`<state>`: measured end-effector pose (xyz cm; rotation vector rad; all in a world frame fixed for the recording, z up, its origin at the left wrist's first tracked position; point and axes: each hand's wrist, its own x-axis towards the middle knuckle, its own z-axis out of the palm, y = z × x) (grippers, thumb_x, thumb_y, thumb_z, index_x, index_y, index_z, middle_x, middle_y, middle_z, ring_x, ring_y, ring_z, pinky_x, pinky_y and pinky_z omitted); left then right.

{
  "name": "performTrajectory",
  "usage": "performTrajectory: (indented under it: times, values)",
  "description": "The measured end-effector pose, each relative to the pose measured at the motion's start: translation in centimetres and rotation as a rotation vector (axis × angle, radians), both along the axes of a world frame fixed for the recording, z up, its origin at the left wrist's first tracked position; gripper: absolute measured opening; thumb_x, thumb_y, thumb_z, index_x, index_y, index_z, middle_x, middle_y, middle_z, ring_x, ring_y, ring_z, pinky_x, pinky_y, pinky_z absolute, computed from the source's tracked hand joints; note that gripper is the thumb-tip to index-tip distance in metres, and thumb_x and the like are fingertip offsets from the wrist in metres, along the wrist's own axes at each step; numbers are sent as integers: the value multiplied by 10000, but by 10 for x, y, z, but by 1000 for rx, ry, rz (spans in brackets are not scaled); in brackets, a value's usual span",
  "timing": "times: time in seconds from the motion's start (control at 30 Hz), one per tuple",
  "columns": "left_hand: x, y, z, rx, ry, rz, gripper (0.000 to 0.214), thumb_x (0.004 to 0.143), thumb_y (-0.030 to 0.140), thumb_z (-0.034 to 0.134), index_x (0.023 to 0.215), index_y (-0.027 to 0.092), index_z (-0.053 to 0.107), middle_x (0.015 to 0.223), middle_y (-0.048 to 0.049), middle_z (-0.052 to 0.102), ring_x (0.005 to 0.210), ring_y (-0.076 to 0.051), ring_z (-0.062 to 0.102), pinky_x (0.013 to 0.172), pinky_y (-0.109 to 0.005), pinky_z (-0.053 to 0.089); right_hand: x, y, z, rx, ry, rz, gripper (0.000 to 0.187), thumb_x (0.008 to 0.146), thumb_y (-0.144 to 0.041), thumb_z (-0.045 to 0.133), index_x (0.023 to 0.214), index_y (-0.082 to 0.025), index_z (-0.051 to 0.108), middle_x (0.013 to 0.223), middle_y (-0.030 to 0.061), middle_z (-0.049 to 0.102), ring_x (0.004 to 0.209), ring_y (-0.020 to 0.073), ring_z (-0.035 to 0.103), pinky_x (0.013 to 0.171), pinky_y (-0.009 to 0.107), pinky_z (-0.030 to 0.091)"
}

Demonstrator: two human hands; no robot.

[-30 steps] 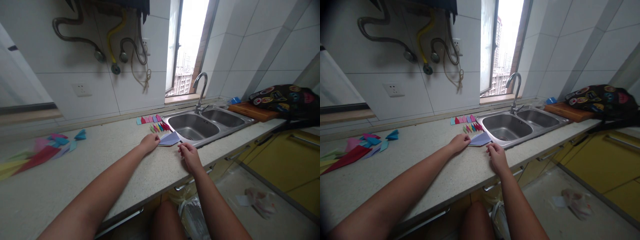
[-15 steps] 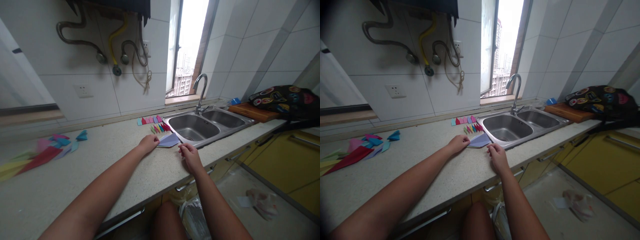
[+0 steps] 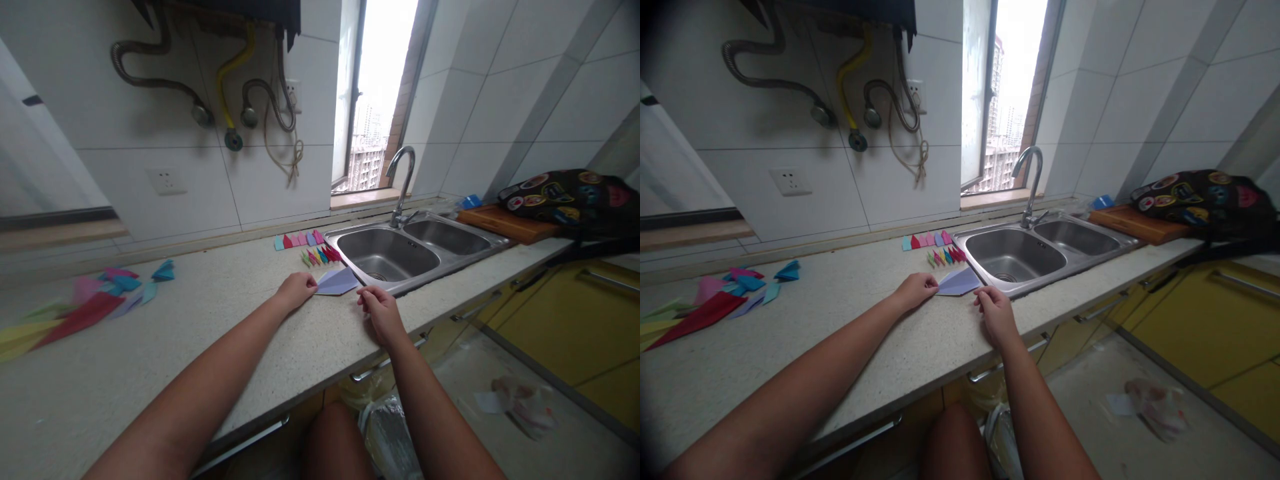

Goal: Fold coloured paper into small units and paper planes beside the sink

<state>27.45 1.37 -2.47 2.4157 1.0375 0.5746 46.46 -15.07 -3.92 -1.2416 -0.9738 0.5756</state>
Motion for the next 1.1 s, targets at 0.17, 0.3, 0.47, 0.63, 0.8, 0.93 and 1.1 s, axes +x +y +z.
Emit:
performTrajectory:
  times: [0.17,0.3,0.47,0.63,0.8,0.93,1.1]
  values:
    - [6,1,-1,6,-26,-14,143,763,277,689,854,194,760,852,-60,742,788,-188,651,724,-270,460,0,0,0,-3,-3,6,224,830,-390,582,841,-188,679,669,13,611,567,136,494,546,260,377]
    - [13,1,1,7,-44,-12,137,765,275,685,839,196,768,858,-62,744,803,-192,654,729,-272,455,0,1,0,-1,3,5,226,832,-391,577,835,-187,675,668,13,605,564,135,482,538,257,366]
    - [16,0,3,-14,-54,16,143,757,271,670,810,188,774,830,-66,748,790,-199,656,700,-275,450,1,0,0,-1,10,7,215,833,-379,580,838,-187,675,666,11,606,564,134,484,546,260,377]
    - [10,0,6,-58,-56,25,145,743,238,667,819,187,779,820,-60,752,775,-193,661,697,-272,453,1,1,0,2,21,9,222,830,-382,587,844,-180,678,664,12,606,559,129,483,539,256,375]
    - [-3,-4,8,-110,-66,-18,215,729,174,653,907,185,775,812,-41,750,727,-170,662,657,-250,462,2,2,-3,3,21,2,228,822,-389,588,842,-178,673,668,7,609,567,129,493,546,252,387]
    - [-18,-10,0,-70,-126,-39,205,749,191,659,925,184,763,832,-35,740,752,-168,653,691,-256,468,4,9,-4,-8,-40,-115,254,813,-377,571,944,-181,666,835,50,657,655,162,556,590,287,459]
    - [-27,-15,-11,42,-209,19,119,786,214,670,861,189,758,863,-47,727,806,-177,645,754,-281,475,21,45,7,11,-501,-278,463,797,-317,558,1235,-174,599,1239,143,608,1078,283,580,904,444,483]
